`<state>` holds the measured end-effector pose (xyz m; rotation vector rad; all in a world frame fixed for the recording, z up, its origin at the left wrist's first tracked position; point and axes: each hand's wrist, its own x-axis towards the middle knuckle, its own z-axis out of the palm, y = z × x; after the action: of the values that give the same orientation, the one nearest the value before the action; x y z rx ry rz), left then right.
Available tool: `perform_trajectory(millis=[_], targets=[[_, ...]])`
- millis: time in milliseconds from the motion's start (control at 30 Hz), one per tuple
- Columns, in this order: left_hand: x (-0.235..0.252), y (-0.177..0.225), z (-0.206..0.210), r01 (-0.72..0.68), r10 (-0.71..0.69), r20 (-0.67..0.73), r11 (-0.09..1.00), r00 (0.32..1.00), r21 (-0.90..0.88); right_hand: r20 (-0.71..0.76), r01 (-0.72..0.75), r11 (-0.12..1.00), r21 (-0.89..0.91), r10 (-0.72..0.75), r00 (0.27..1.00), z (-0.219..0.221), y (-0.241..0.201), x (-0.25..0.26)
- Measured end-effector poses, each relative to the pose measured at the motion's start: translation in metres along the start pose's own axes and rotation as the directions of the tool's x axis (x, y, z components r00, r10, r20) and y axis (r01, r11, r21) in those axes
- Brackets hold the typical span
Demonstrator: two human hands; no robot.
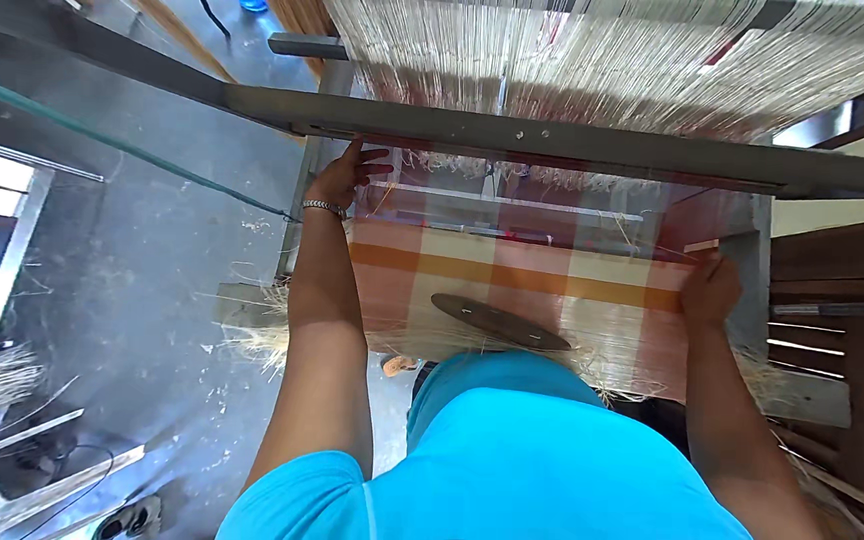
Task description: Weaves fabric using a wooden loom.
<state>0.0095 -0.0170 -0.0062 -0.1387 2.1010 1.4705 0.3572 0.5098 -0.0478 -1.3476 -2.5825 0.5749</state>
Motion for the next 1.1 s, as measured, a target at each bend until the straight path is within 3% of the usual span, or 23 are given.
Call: perform_trajectory(millis=[367,500,600,667,933,1100], targets=[[0.003,-0.01,0.006,0.026,-0.021,0.039,0.992,0.999,-0.127,-0.002,0.002,1.0,-0.001,-0.002,1.0,0.002,0.002,0.002],[0.007,-0.013,0.005,-0.012,0.007,-0.042,0.992,0.999,-0.124,-0.001,0.023,1.0,0.01,-0.023,1.0,-0.001,0.004,0.003],[0.006,-0.02,-0.004,-0.093,0.089,-0.149,0.996,0.985,-0.017,0.014,0.064,0.998,0.015,-0.064,0.998,-0.004,0.009,0.004],[-0.002,-0.026,-0.009,-0.113,0.12,-0.233,0.993,0.965,0.043,0.025,0.083,0.996,0.019,-0.083,0.996,-0.007,0.011,0.005],[-0.044,-0.057,-0.033,-0.275,0.249,-0.428,0.961,0.869,0.001,0.061,0.104,0.995,0.011,-0.104,0.993,-0.014,0.008,0.002],[-0.074,-0.066,-0.039,-0.201,0.237,-0.521,0.972,0.82,0.126,0.055,0.113,0.994,0.001,-0.113,0.992,-0.015,0.008,0.0]])
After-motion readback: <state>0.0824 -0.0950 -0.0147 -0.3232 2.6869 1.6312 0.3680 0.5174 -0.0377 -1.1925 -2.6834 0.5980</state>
